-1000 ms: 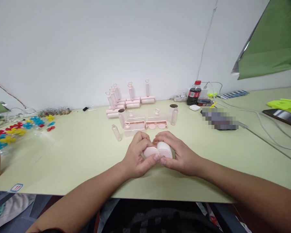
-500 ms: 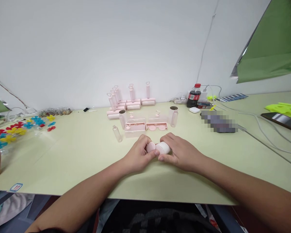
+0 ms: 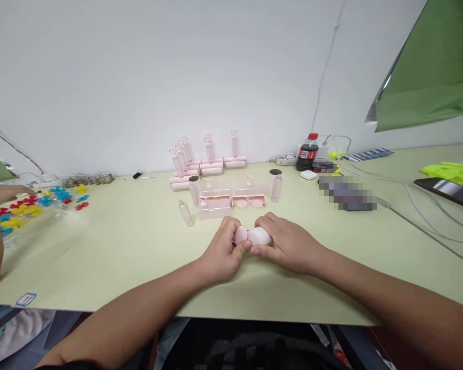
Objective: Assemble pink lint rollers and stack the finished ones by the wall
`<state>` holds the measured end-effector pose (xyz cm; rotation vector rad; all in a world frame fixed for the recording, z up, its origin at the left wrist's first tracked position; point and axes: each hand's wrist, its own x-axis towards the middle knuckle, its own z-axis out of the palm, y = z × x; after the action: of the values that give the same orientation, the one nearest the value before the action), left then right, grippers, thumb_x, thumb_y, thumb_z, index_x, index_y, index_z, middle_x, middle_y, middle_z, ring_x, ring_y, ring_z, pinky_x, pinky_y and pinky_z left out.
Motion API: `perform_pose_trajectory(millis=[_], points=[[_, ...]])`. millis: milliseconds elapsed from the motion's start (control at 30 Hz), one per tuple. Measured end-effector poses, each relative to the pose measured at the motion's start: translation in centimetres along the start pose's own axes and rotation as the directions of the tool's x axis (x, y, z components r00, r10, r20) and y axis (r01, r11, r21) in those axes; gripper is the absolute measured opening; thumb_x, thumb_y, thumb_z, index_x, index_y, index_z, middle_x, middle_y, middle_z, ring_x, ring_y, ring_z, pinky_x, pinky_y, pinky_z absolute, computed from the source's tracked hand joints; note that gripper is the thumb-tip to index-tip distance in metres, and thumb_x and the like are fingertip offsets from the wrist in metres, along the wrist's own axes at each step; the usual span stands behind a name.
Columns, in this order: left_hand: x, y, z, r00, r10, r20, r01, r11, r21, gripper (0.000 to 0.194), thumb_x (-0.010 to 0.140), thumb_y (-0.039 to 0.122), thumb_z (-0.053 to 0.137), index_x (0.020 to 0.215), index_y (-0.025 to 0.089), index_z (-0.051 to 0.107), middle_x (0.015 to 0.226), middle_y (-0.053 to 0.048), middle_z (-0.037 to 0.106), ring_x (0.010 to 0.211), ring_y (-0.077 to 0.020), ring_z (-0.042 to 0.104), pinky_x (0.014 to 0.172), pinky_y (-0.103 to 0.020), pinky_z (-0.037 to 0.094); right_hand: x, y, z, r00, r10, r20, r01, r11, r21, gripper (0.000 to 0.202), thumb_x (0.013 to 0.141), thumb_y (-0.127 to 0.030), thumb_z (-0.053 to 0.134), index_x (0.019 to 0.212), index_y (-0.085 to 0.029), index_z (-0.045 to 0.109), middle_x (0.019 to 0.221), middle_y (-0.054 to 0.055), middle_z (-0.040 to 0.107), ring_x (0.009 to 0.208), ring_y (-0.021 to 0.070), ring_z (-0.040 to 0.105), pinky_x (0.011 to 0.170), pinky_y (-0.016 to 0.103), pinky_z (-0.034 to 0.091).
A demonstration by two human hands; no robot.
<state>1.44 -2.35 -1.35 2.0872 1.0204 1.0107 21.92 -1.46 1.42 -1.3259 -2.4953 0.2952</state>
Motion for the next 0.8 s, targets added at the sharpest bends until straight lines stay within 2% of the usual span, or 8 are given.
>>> perform_pose_trajectory(millis=[367, 533, 633, 733, 800], points=[[-0.5, 0.4, 0.5, 0.982, 0.161, -0.099, -0.161, 0.987, 0.008, 0.022, 0.095, 0.041, 0.046, 0.088, 0.02, 0.041, 0.093, -0.005, 0.041, 0.079, -0.0176, 0.04, 0.068, -0.032, 0.038, -0.4, -0.8, -0.7, 0.999, -0.009, -0.05, 0.007, 0.999, -0.037, 0.059, 0.084, -0.075, 0.043, 0.096, -0.018, 0.058, 0.095, 0.011, 0.057, 0.078, 0.0249, 0.056, 0.065, 0.034, 0.039], [-0.4, 0.2, 0.4, 0.972, 0.217, -0.085, -0.212, 0.975, 0.064, 0.022, 0.095, 0.041, 0.047, 0.089, 0.02, 0.044, 0.095, -0.007, 0.044, 0.084, -0.0189, 0.045, 0.07, -0.033, 0.042, -0.3, -0.8, -0.6, 0.998, 0.041, -0.039, -0.043, 0.998, -0.045, 0.057, 0.086, -0.073, 0.042, 0.096, -0.019, 0.057, 0.096, 0.011, 0.057, 0.078, 0.0245, 0.057, 0.064, 0.032, 0.038], [0.2, -0.1, -0.2, 0.991, 0.117, -0.069, -0.114, 0.992, 0.045, 0.024, 0.095, 0.043, 0.047, 0.097, 0.019, 0.047, 0.098, -0.007, 0.047, 0.083, -0.0175, 0.048, 0.067, -0.031, 0.046, 0.1, -0.1, -0.2, 0.997, 0.066, -0.038, -0.066, 0.998, 0.009, 0.054, 0.09, -0.069, 0.038, 0.101, -0.019, 0.056, 0.099, 0.011, 0.058, 0.081, 0.0251, 0.058, 0.065, 0.033, 0.039], [0.6, -0.4, -0.9, 0.998, -0.05, -0.027, 0.047, 0.992, -0.118, 0.032, 0.097, 0.048, 0.041, 0.112, 0.02, 0.047, 0.103, -0.006, 0.048, 0.08, -0.0153, 0.053, 0.064, -0.028, 0.05, 0.4, 0.4, 0.3, 0.997, 0.072, -0.036, -0.07, 0.996, 0.059, 0.048, 0.092, -0.063, 0.044, 0.107, -0.019, 0.053, 0.105, 0.011, 0.059, 0.087, 0.026, 0.06, 0.067, 0.033, 0.04], [0.8, -0.5, -1.2, 0.996, -0.093, 0.008, 0.093, 0.975, -0.201, 0.037, 0.098, 0.051, 0.036, 0.119, 0.021, 0.043, 0.103, -0.006, 0.049, 0.083, -0.0156, 0.054, 0.063, -0.027, 0.052, 0.5, 0.3, 0.6, 0.997, 0.074, -0.019, -0.073, 0.995, 0.071, 0.043, 0.091, -0.058, 0.05, 0.108, -0.019, 0.052, 0.107, 0.011, 0.06, 0.087, 0.0257, 0.06, 0.068, 0.033, 0.04]])
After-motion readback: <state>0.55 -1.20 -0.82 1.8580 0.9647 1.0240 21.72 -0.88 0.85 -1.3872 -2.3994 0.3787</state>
